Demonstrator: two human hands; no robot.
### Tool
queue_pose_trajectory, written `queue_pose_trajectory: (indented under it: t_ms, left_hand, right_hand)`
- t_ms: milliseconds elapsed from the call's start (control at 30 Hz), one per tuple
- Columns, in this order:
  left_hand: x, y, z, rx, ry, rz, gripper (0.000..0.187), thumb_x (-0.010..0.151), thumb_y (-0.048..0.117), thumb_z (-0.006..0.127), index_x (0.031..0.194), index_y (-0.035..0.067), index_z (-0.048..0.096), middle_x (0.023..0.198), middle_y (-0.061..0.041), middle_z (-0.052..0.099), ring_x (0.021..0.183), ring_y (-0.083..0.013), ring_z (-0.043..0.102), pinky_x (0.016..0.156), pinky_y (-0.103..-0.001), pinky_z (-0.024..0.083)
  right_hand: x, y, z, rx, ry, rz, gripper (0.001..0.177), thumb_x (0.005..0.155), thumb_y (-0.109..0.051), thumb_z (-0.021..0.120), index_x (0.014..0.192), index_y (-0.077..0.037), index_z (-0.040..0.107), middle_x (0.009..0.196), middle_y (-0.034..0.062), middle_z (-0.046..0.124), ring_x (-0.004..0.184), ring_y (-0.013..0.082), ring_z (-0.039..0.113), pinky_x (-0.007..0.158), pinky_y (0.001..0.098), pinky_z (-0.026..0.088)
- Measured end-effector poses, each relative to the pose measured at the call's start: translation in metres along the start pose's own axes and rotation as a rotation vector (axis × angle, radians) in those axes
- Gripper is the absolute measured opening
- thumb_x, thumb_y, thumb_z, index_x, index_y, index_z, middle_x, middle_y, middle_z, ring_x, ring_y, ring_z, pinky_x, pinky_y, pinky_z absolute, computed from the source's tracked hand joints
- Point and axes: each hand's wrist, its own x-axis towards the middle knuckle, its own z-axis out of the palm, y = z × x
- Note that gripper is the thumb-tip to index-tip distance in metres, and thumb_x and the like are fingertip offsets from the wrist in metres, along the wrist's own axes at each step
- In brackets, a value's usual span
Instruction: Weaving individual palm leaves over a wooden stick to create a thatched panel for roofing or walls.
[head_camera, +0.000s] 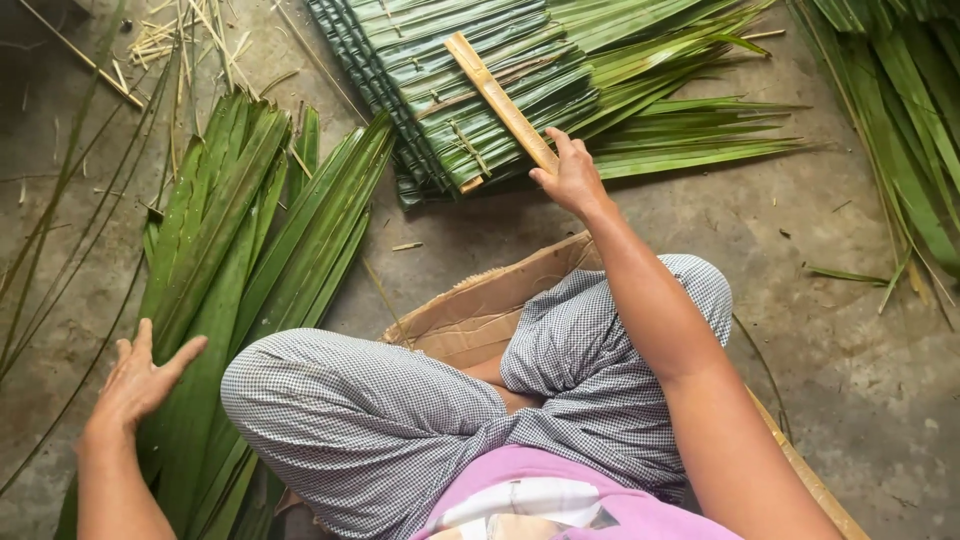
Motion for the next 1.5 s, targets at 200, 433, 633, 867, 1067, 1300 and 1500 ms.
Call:
queue_pose_trajectory:
  t_ms: [200, 433, 633, 867, 1067, 1300, 1500]
  left_hand:
    - [0.036, -0.017, 0.015, -0.028, 0.133, 0.079, 0.089, 0.095, 0.062, 0.054, 0.158, 0.001, 0.041, 0.147, -0.034, 0.053, 0.133, -0.0538, 0.050, 0.108, -0.063, 0.039]
    - [0.039, -0.015, 0.030, 0.070, 0.256, 0.149, 0.083, 0.096, 0.054, 0.066, 0.147, -0.010, 0.049, 0.124, -0.040, 0.066, 0.112, -0.0544, 0.064, 0.097, -0.064, 0.046]
    - [-0.005, 0.015, 0.021, -0.030, 0.323, 0.149, 0.082, 0.095, 0.044, 0.069, 0.151, -0.011, 0.044, 0.144, -0.039, 0.042, 0.118, -0.0633, 0.053, 0.100, -0.073, 0.039]
    - [-0.053, 0.055, -0.001, -0.113, 0.444, 0.328, 0.065, 0.097, 0.031, 0.071, 0.145, -0.010, 0.055, 0.142, -0.029, 0.055, 0.121, -0.0507, 0.056, 0.095, -0.060, 0.046]
    - [-0.080, 0.090, -0.022, -0.145, 0.570, 0.505, 0.054, 0.100, 0.024, 0.075, 0.138, -0.012, 0.063, 0.128, -0.035, 0.065, 0.111, -0.0484, 0.062, 0.092, -0.054, 0.049]
    - [-0.117, 0.169, -0.033, -0.151, 0.510, 0.523, 0.054, 0.099, 0.024, 0.076, 0.141, -0.006, 0.063, 0.119, -0.033, 0.068, 0.100, -0.0440, 0.067, 0.080, -0.054, 0.055]
    - [-0.095, 0.212, 0.003, -0.257, 0.414, 0.624, 0.051, 0.103, 0.031, 0.073, 0.142, 0.000, 0.061, 0.123, -0.033, 0.065, 0.113, -0.0509, 0.065, 0.093, -0.064, 0.049]
  right_hand:
    - [0.004, 0.000, 0.005, 0.105, 0.064, -0.111, 0.058, 0.088, -0.013, 0.074, 0.144, -0.015, 0.057, 0.113, 0.0173, 0.063, 0.098, 0.0317, 0.066, 0.089, 0.0418, 0.054]
    - [0.010, 0.004, 0.003, 0.111, 0.053, -0.066, 0.058, 0.085, -0.011, 0.078, 0.140, -0.018, 0.061, 0.113, 0.0156, 0.062, 0.100, 0.0297, 0.065, 0.091, 0.0402, 0.054]
    - [0.005, -0.004, -0.004, 0.129, 0.060, -0.022, 0.067, 0.087, -0.014, 0.077, 0.148, -0.012, 0.051, 0.124, 0.0197, 0.055, 0.109, 0.0322, 0.065, 0.100, 0.0412, 0.053]
    - [0.002, -0.001, 0.000, 0.136, 0.065, -0.025, 0.067, 0.085, -0.014, 0.077, 0.147, -0.009, 0.051, 0.121, 0.0194, 0.055, 0.105, 0.0323, 0.065, 0.098, 0.0407, 0.054]
    - [-0.002, -0.005, -0.005, 0.138, 0.041, -0.003, 0.067, 0.087, -0.016, 0.076, 0.149, -0.010, 0.050, 0.123, 0.0197, 0.054, 0.106, 0.0324, 0.065, 0.098, 0.0412, 0.054]
    - [-0.007, -0.003, -0.006, 0.174, 0.046, 0.005, 0.066, 0.086, -0.019, 0.076, 0.147, -0.009, 0.053, 0.123, 0.0193, 0.055, 0.105, 0.0310, 0.066, 0.095, 0.0394, 0.055]
    - [-0.010, 0.005, -0.008, 0.211, 0.083, -0.056, 0.069, 0.083, -0.025, 0.087, 0.145, -0.014, 0.058, 0.124, 0.0275, 0.055, 0.123, 0.0511, 0.060, 0.107, 0.0543, 0.049]
